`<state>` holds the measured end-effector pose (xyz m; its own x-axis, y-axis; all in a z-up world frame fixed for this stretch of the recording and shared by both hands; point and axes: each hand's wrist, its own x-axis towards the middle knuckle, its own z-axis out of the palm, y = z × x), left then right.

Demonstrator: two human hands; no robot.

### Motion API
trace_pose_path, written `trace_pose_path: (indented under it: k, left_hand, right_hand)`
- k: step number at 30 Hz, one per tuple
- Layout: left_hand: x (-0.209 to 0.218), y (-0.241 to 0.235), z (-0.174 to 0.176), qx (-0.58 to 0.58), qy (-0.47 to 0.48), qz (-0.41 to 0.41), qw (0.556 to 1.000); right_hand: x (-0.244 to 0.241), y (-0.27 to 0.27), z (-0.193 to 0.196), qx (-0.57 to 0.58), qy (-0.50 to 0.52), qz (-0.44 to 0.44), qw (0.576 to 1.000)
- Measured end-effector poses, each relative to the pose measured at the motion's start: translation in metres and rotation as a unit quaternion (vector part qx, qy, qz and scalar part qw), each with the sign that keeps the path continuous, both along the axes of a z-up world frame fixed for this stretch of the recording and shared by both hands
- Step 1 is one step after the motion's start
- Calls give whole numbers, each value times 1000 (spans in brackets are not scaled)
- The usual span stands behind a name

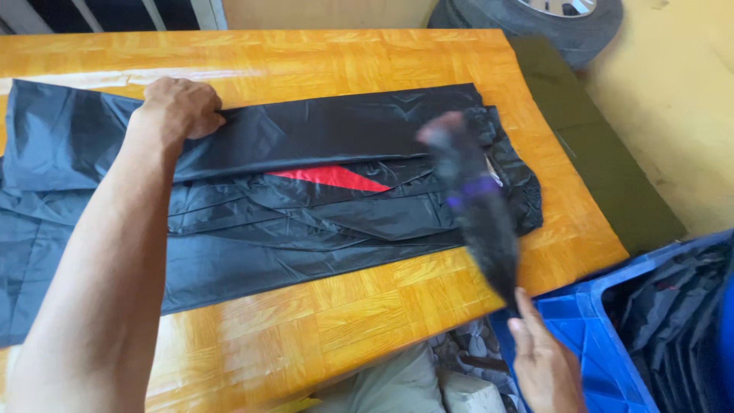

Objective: The person takes a black garment from a blue bin and lays it on a wooden table. They use a feather duster to brush the fabric, then fold the garment into a compact rectangular shape by hand.

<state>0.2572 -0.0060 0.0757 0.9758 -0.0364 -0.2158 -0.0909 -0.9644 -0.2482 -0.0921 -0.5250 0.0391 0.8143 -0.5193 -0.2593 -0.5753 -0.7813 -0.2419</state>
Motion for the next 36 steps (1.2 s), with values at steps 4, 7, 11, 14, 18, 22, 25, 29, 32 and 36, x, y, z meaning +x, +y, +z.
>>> trace_pose_path:
  k: [4,7,11,14,18,22,25,29,32,36]
  left_hand:
    - [-15,-14,-10,-35,-6,44,998]
    - [-49,-43,-17,-84,-181,-72,977]
    - [-102,-89,-25,-333,-227,-406,820]
    - [-115,-102,-41,-315,-157,-410,841]
    - [-106,-99,-58,-267,-141,-397,867]
    - [-104,-110,-57,-226,-134,-393,881]
    - [-105,-113,-44,-305,-159,-421,839]
    - [-94,-111,-39,-367,-96,-244,892]
    - [-71,-103,-32,-397,-56,-173,900]
    - [-27,-84,-31,-466,15,-131,875]
  right_hand:
    - [-31,-34,-8,1,-97,-136,986]
    - [-44,-45,-28,11,-261,-90,961]
    - [-34,-24,-21,71,-134,-129,980]
    - [-29,-21,-34,103,-119,-127,979]
    - [-31,-25,-55,113,-150,-126,974]
    - [-32,-9,-53,121,-164,-156,967]
    - [-32,-1,-58,258,-256,-210,907]
    - [-33,9,-51,305,-304,-218,876]
    - [-43,8,-60,286,-373,-158,868]
    - [-56,4,-43,121,-388,52,912]
